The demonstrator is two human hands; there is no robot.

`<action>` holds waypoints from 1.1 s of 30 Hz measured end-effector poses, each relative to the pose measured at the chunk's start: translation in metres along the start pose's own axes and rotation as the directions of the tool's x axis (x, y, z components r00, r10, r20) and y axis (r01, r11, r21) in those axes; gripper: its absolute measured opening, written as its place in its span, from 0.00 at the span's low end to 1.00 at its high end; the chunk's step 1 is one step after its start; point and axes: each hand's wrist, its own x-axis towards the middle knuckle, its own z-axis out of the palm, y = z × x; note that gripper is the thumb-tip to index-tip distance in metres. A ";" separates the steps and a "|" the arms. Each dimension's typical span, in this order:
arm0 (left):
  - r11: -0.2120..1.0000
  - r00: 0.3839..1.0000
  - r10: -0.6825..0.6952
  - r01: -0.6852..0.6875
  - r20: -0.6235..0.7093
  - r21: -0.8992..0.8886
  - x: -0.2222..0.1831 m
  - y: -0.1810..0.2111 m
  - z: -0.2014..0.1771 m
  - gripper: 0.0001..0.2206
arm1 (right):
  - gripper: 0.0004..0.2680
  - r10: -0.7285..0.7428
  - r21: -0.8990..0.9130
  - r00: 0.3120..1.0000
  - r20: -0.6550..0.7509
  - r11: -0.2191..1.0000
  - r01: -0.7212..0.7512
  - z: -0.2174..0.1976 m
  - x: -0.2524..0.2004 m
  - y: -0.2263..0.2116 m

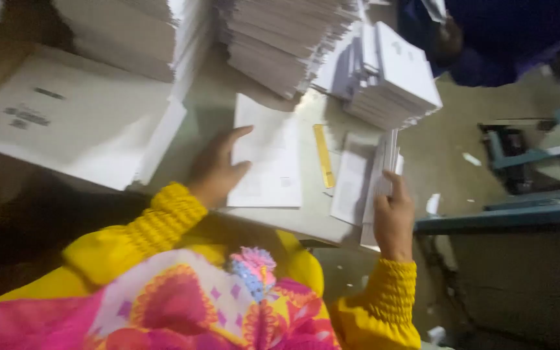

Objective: Folding printed paper sheets into booklets and stacking them on a table.

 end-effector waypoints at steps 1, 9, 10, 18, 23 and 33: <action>1.000 1.000 0.007 -0.007 0.002 -0.022 -0.004 0.004 -0.002 0.28 | 0.18 -0.001 -0.021 1.000 -0.010 1.000 0.001 -0.013 -0.006 0.003; 0.990 0.999 0.026 -0.030 -0.033 -0.136 -0.020 0.026 -0.016 0.18 | 0.16 0.077 0.487 0.973 -0.218 0.872 0.040 -0.068 -0.060 -0.007; 0.990 0.999 0.030 -0.035 -0.040 -0.139 -0.018 0.025 -0.015 0.18 | 0.16 0.069 0.485 0.973 -0.221 0.873 0.048 -0.070 -0.059 -0.005; 0.992 0.997 0.078 -0.079 -0.016 -0.101 -0.018 0.019 -0.015 0.18 | 0.13 0.120 0.549 0.968 -0.219 0.836 0.021 -0.071 -0.064 -0.002; 0.988 0.996 0.083 -0.084 -0.019 -0.131 -0.017 0.013 -0.012 0.18 | 0.16 -0.005 0.099 0.938 -0.347 0.994 0.042 -0.089 -0.057 -0.028; 0.987 0.992 -0.080 0.092 0.094 -0.135 -0.011 0.021 -0.023 0.21 | 0.14 -0.164 -0.611 0.980 -0.113 0.789 0.062 0.027 0.073 -0.014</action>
